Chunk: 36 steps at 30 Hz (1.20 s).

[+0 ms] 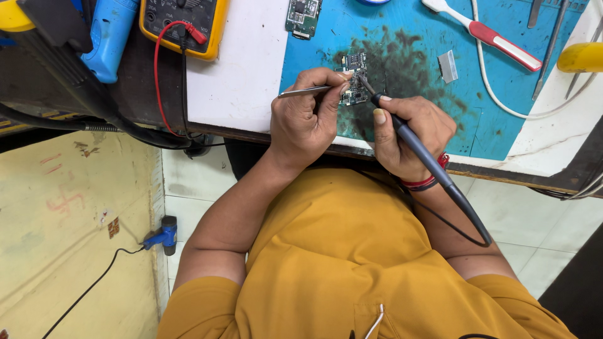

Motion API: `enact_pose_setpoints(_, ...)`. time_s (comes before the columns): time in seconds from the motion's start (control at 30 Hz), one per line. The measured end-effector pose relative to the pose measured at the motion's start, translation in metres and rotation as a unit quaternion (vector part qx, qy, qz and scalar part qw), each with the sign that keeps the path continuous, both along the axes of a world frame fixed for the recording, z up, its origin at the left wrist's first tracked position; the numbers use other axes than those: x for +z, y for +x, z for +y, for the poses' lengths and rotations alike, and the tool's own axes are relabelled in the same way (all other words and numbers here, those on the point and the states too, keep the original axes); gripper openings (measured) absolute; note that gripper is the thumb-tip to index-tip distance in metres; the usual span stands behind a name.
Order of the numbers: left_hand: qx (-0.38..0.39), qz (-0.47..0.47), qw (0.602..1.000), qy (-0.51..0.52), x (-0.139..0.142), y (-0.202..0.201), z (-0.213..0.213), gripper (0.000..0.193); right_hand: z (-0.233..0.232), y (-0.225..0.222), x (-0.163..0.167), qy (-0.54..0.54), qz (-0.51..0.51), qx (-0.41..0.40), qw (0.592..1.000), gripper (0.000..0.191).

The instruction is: The person solders a small circuit board on a workbench, holding the board with tweezers in one hand while applying a soldering iron with the other. They periodically lift the board, reposition it, and touch the iron to different points on the board, at one point dipping the iron near a small container.

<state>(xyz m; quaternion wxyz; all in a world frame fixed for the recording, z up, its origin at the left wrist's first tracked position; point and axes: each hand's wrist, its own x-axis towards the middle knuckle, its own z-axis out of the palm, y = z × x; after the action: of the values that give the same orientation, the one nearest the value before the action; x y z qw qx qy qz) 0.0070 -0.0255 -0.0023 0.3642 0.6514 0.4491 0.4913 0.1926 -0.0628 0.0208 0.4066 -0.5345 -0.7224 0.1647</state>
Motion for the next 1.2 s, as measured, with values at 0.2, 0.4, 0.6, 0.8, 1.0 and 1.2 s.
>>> enact_pose_setpoints(0.2,-0.001,-0.006,1.0,-0.018,0.0006,-0.0006,-0.0001,0.011,-0.0009,-0.0003,0.001,-0.004,0.0,0.001,1.0,0.011)
enact_pose_setpoints(0.4,0.004,-0.009,1.0,0.014,0.0008,0.0006,-0.0007,0.012,-0.0003,-0.0005,0.0006,-0.002,-0.005,0.002,1.0,0.01)
enact_pose_setpoints(0.6,0.004,-0.002,1.0,0.0,-0.0001,0.0002,-0.0002,0.011,-0.0011,-0.0002,0.0003,0.0,-0.006,0.005,1.0,0.011)
enact_pose_setpoints(0.8,0.007,0.0,1.0,0.007,0.0007,0.0002,-0.0006,0.012,-0.0007,0.0,0.0007,-0.002,-0.003,0.007,1.0,0.012)
enact_pose_setpoints(1.0,0.003,-0.005,1.0,0.006,-0.0003,0.0001,-0.0003,0.011,-0.0006,-0.0005,0.0003,0.0,-0.008,0.005,1.0,0.01)
enact_pose_setpoints(1.2,0.007,-0.004,1.0,0.001,0.0003,0.0002,-0.0013,0.011,-0.0004,0.0,0.0013,-0.004,-0.005,0.006,1.0,0.01)
